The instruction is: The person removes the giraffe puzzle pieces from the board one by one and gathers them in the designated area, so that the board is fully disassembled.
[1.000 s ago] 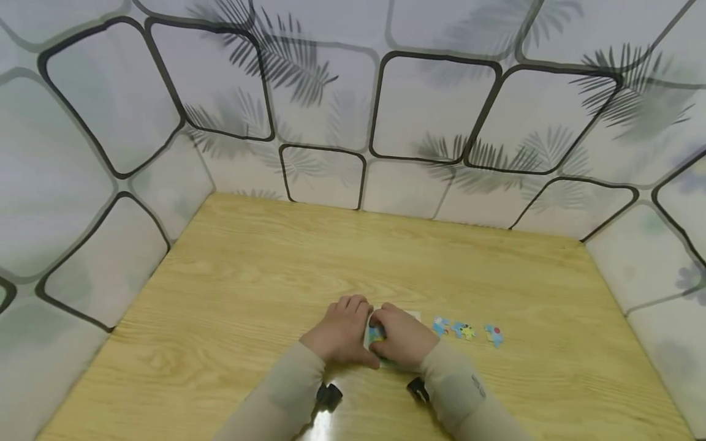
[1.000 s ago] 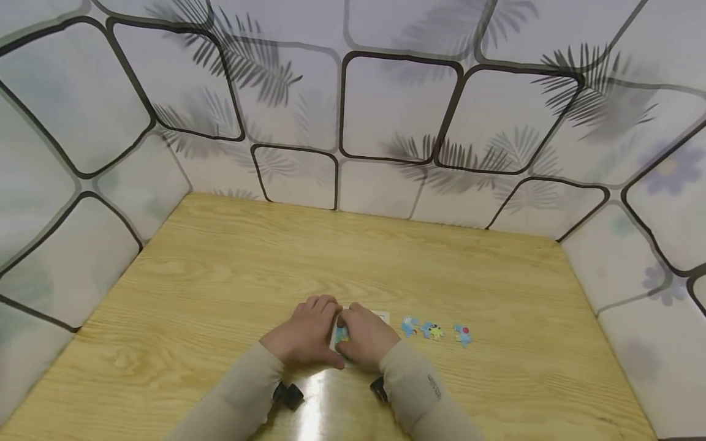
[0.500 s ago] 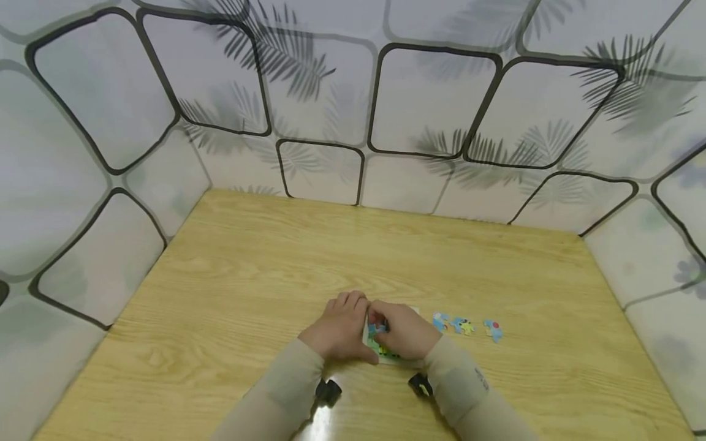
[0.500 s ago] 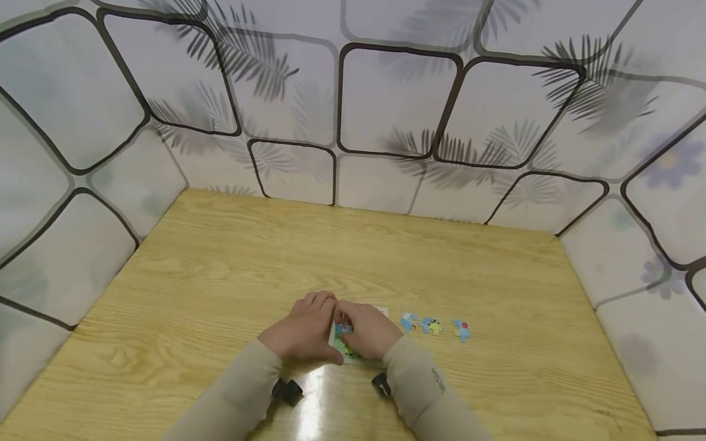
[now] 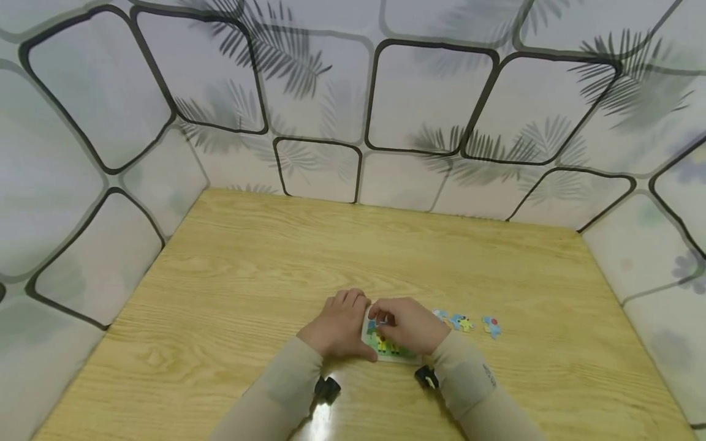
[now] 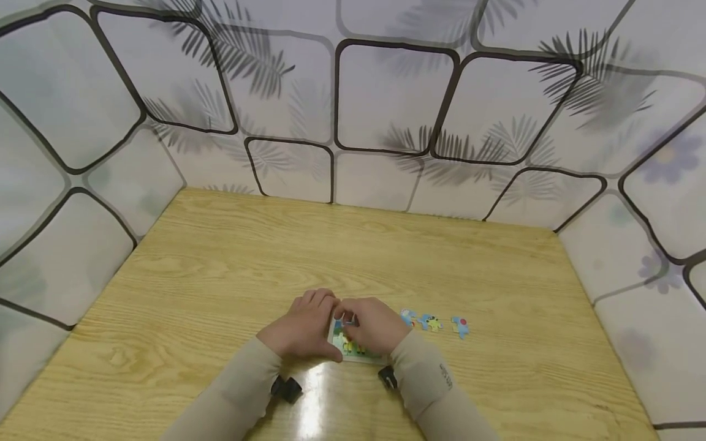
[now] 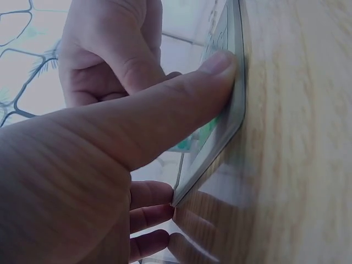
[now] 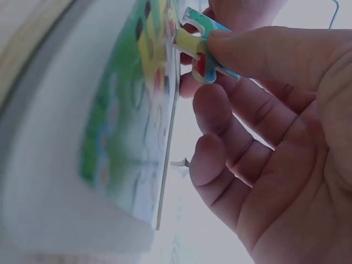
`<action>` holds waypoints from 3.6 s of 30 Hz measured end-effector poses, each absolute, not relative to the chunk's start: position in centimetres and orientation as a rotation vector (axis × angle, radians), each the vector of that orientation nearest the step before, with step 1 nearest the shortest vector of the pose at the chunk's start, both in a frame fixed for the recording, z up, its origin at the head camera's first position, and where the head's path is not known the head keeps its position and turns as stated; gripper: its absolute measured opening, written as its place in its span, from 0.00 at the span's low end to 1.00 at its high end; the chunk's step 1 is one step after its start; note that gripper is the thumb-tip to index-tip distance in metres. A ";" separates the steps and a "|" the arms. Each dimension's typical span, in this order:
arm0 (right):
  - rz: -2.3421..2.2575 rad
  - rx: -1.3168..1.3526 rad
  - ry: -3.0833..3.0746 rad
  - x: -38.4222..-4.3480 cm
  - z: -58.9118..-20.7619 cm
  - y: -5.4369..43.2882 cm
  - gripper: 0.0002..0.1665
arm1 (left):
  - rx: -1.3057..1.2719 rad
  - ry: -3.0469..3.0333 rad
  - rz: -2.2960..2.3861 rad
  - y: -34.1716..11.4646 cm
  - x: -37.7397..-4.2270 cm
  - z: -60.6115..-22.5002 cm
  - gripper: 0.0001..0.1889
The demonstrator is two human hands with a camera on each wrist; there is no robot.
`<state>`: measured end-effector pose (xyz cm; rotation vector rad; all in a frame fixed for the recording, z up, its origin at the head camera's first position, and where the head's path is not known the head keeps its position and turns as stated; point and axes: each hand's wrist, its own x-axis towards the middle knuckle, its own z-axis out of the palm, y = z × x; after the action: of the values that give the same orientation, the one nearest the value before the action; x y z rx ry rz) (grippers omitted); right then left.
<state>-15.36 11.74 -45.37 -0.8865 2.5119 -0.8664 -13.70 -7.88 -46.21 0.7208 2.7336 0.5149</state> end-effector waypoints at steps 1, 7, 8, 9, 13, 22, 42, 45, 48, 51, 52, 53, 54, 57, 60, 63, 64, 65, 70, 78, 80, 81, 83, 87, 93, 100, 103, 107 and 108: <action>-0.861 -0.885 2.516 -15.4 -45.3 11.9 0.12 | 0.719 2.732 0.518 -7.9 -13.7 -46.3 0.48; -0.834 -0.815 2.581 -16.1 -44.0 14.1 0.09 | 0.698 2.721 0.529 -7.7 -13.8 -46.5 0.53; -0.834 -0.790 2.582 -16.2 -43.8 14.7 0.09 | 0.698 2.722 0.525 -7.6 -13.8 -46.5 0.54; -0.832 -0.756 2.583 -16.4 -43.5 15.3 0.09 | 0.697 2.723 0.521 -7.6 -13.8 -46.5 0.54; -0.816 -0.649 2.560 -16.7 -43.0 17.5 0.08 | 0.674 2.721 0.523 -7.8 -13.8 -46.4 0.55; -0.672 -0.606 2.516 -15.6 -43.0 20.9 0.02 | 0.685 2.708 0.547 -7.9 -14.0 -46.0 0.55; -0.610 -0.542 2.522 -14.4 -43.3 19.9 0.09 | 0.686 2.703 0.538 -7.7 -14.0 -46.1 0.55; -0.619 -0.615 2.566 -14.5 -43.7 19.4 0.10 | 0.680 2.701 0.542 -7.7 -14.0 -46.2 0.56; -0.659 -0.658 2.628 -14.5 -44.2 18.1 0.07 | 0.674 2.699 0.547 -7.7 -14.0 -46.3 0.56; -0.681 -0.716 2.670 -14.5 -44.7 16.3 0.05 | 0.676 2.704 0.541 -7.7 -14.1 -46.3 0.55; -0.678 -0.727 2.669 -14.4 -44.9 15.8 0.11 | 0.677 2.706 0.538 -7.7 -14.1 -46.3 0.55; -0.667 -0.740 2.666 -14.2 -45.1 15.4 0.16 | 0.679 2.708 0.531 -7.7 -14.1 -46.3 0.55; -0.646 -0.743 2.667 -14.2 -45.3 15.0 0.21 | 0.682 2.712 0.523 -7.7 -14.1 -46.4 0.55; -0.593 -0.755 2.665 -13.9 -45.7 14.3 0.27 | 0.686 2.717 0.508 -7.7 -14.1 -46.4 0.55; -0.583 -0.751 2.657 -13.9 -45.8 14.1 0.27 | 0.686 2.709 0.517 -7.7 -14.1 -46.4 0.55; -0.613 -0.730 2.633 -14.0 -45.7 14.1 0.26 | 0.682 2.704 0.525 -7.7 -14.1 -46.3 0.55; -0.630 -0.718 2.621 -14.1 -45.6 14.1 0.25 | 0.680 2.701 0.528 -7.8 -14.1 -46.3 0.55; -0.649 -0.706 2.609 -14.2 -45.6 14.1 0.25 | 0.679 2.701 0.528 -7.8 -14.1 -46.2 0.55; -0.702 -0.701 2.606 -14.4 -45.6 14.1 0.21 | 0.681 2.701 0.524 -7.8 -14.1 -46.3 0.55; -0.811 -0.772 2.624 -14.6 -45.6 14.4 0.18 | 0.679 2.706 0.545 -7.8 -14.1 -46.3 0.54; -0.831 -0.779 2.611 -14.6 -45.6 14.4 0.18 | 0.679 2.708 0.549 -7.7 -14.1 -46.3 0.54; -0.838 -0.782 2.604 -14.6 -45.6 14.4 0.17 | 0.679 2.710 0.551 -7.7 -14.1 -46.2 0.54; -0.839 -0.791 2.596 -14.7 -45.6 14.6 0.17 | 0.679 2.710 0.555 -7.7 -14.0 -46.2 0.54; -0.867 -0.807 2.574 -14.8 -45.6 15.1 0.15 | 0.685 2.712 0.563 -7.7 -13.9 -46.0 0.53; -0.957 -0.757 2.539 -15.0 -44.8 16.5 0.08 | 0.690 2.713 0.572 -7.7 -13.9 -45.9 0.53; -0.965 -0.604 2.573 -15.6 -42.9 20.3 0.08 | 0.685 2.700 0.580 -7.7 -13.9 -45.8 0.54; -0.903 -0.538 2.594 -15.8 -42.2 22.4 0.09 | 0.689 2.702 0.576 -7.7 -13.9 -45.9 0.54; -0.839 -0.459 2.537 -15.9 -41.8 24.3 0.07 | 0.690 2.698 0.569 -7.8 -13.8 -46.0 0.54; -0.831 -0.443 2.499 -15.9 -41.9 24.5 0.06 | 0.689 2.694 0.574 -7.9 -13.8 -45.9 0.55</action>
<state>-15.89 24.53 -41.86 -0.4435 2.4994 -0.8305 -13.80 -7.88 -45.94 0.6889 2.6944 0.5736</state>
